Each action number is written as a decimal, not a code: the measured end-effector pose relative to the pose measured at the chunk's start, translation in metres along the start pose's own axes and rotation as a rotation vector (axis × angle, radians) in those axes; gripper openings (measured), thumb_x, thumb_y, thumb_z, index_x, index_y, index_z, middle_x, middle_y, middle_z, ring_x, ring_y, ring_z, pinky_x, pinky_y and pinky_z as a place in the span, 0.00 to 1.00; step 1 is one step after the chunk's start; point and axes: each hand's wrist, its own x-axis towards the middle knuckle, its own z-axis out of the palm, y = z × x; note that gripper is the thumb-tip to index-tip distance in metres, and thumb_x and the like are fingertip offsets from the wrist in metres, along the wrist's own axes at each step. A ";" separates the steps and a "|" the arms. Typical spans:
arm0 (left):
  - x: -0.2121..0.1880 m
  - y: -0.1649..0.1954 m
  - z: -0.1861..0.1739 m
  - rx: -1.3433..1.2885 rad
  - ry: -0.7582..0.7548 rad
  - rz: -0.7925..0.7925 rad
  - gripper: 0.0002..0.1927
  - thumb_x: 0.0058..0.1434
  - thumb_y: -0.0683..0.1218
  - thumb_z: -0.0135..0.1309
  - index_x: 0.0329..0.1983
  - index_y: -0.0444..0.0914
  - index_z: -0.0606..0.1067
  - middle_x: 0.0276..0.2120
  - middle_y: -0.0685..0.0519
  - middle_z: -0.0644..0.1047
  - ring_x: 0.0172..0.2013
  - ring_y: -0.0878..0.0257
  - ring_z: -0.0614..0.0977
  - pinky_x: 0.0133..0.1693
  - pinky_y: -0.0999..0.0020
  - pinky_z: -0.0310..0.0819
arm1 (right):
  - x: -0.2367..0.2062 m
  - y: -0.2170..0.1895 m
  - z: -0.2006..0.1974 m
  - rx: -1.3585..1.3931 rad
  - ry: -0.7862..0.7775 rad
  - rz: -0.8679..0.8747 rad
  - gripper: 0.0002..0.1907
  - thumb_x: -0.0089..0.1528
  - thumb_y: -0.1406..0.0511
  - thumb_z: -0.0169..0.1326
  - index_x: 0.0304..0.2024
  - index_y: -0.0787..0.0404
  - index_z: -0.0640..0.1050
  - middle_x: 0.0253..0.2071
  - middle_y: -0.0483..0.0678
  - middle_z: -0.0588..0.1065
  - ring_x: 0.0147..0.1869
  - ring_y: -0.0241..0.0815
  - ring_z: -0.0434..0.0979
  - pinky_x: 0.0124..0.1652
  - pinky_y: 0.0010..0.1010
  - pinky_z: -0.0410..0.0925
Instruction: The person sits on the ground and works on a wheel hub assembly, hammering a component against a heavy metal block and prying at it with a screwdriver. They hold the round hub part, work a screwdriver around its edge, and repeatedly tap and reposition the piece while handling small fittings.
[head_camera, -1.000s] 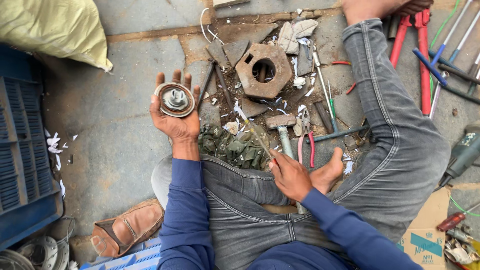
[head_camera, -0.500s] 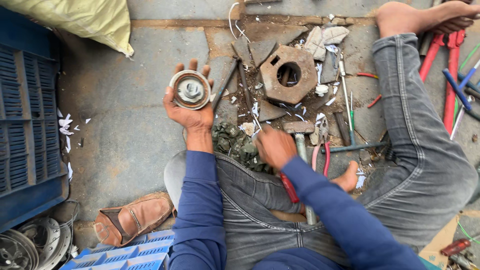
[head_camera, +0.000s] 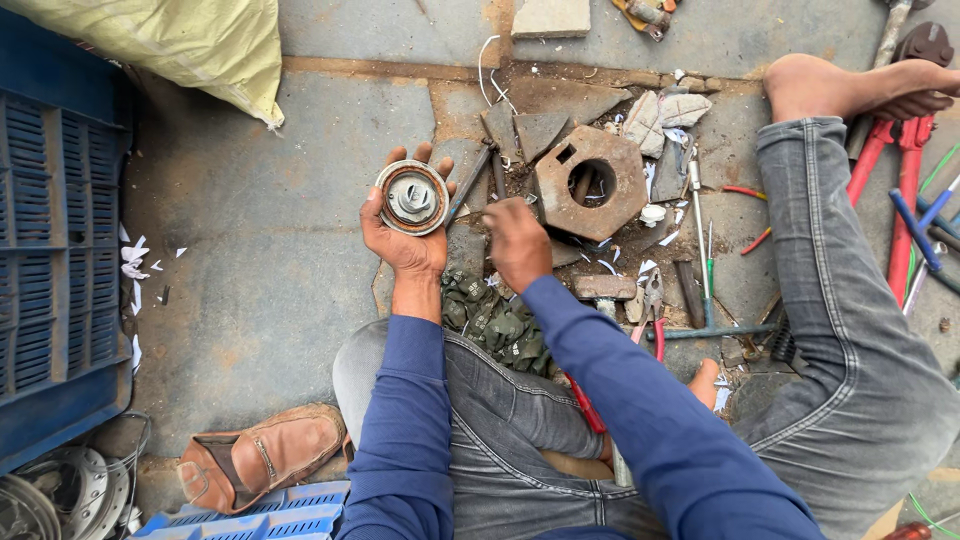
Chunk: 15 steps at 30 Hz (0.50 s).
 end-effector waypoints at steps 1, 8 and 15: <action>0.000 -0.001 0.001 0.003 -0.003 -0.003 0.34 0.63 0.59 0.45 0.66 0.34 0.68 0.60 0.35 0.74 0.54 0.39 0.81 0.48 0.50 0.83 | -0.006 0.005 -0.003 0.285 -0.018 0.147 0.06 0.70 0.69 0.49 0.48 0.57 0.74 0.48 0.52 0.77 0.43 0.47 0.82 0.42 0.35 0.78; -0.004 -0.005 0.005 -0.016 -0.043 -0.064 0.33 0.62 0.59 0.49 0.64 0.35 0.71 0.58 0.37 0.77 0.53 0.37 0.82 0.48 0.48 0.82 | -0.060 0.037 -0.095 1.389 0.050 0.750 0.12 0.72 0.67 0.46 0.55 0.66 0.72 0.49 0.60 0.78 0.43 0.44 0.81 0.43 0.33 0.75; -0.022 -0.007 0.023 0.043 -0.152 -0.131 0.28 0.60 0.55 0.53 0.59 0.36 0.76 0.54 0.37 0.79 0.52 0.37 0.82 0.50 0.46 0.82 | -0.113 0.053 -0.227 1.286 0.163 0.704 0.19 0.65 0.72 0.54 0.59 0.70 0.71 0.49 0.54 0.78 0.49 0.42 0.80 0.48 0.30 0.74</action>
